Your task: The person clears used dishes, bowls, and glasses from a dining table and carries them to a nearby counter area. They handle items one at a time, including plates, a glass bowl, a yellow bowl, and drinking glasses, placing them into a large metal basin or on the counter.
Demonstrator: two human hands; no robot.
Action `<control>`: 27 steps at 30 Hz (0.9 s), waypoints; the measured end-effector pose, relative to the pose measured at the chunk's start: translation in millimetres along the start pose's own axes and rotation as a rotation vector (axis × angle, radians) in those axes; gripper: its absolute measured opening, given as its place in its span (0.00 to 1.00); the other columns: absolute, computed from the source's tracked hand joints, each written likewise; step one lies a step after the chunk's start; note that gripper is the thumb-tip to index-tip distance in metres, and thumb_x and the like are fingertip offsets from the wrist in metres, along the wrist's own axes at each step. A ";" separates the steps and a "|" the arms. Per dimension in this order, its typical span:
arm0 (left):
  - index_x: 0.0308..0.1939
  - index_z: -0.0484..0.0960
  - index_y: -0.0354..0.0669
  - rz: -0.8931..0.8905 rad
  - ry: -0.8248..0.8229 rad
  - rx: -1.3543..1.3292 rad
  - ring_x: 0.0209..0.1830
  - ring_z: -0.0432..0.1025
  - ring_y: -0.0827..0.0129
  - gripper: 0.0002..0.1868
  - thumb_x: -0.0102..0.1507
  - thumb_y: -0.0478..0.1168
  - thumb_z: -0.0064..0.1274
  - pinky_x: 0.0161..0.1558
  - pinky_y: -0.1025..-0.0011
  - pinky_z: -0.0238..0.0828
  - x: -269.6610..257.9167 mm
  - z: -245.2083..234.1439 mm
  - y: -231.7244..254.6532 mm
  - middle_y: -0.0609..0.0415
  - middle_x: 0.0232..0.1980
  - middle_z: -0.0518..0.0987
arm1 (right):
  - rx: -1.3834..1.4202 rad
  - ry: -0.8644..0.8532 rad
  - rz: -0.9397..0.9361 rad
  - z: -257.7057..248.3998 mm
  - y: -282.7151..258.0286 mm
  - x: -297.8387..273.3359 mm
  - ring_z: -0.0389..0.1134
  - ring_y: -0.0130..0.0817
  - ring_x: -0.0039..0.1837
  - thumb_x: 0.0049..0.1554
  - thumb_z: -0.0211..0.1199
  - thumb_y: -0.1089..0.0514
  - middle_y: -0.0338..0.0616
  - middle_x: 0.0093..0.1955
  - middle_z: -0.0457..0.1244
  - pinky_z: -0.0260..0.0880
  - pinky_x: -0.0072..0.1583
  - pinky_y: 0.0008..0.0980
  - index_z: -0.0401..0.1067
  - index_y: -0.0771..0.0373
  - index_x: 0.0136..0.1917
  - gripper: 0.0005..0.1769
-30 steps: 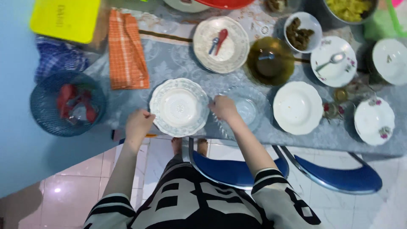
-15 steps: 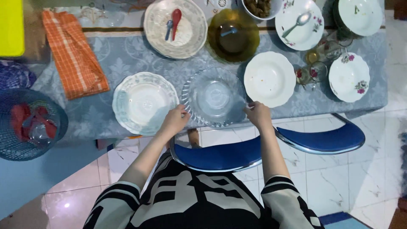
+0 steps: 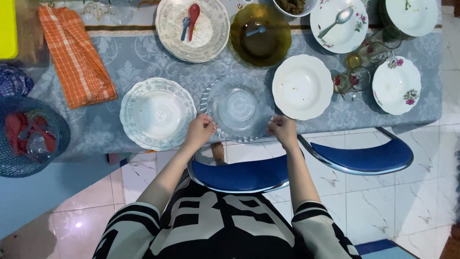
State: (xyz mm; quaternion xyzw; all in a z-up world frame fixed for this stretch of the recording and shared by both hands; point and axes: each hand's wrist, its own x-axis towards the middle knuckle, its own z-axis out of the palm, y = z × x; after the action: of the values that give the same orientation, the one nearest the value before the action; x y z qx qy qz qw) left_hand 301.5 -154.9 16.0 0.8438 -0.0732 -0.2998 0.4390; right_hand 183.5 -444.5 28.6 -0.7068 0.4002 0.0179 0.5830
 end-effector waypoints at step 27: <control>0.45 0.78 0.52 -0.337 0.346 -0.028 0.47 0.80 0.65 0.13 0.63 0.52 0.54 0.52 0.66 0.72 -108.5 -142.3 -117.1 0.62 0.38 0.87 | -0.334 -0.381 -0.343 192.2 -57.8 -14.2 0.74 0.39 0.34 0.56 0.69 0.63 0.52 0.39 0.71 0.74 0.41 0.34 0.73 0.70 0.52 0.12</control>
State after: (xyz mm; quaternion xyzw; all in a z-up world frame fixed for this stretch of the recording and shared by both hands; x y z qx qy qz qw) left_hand 278.4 56.9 33.8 0.8768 0.1492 -0.2208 0.4002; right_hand 292.6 -275.6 21.0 -0.8339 0.1502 0.1170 0.5180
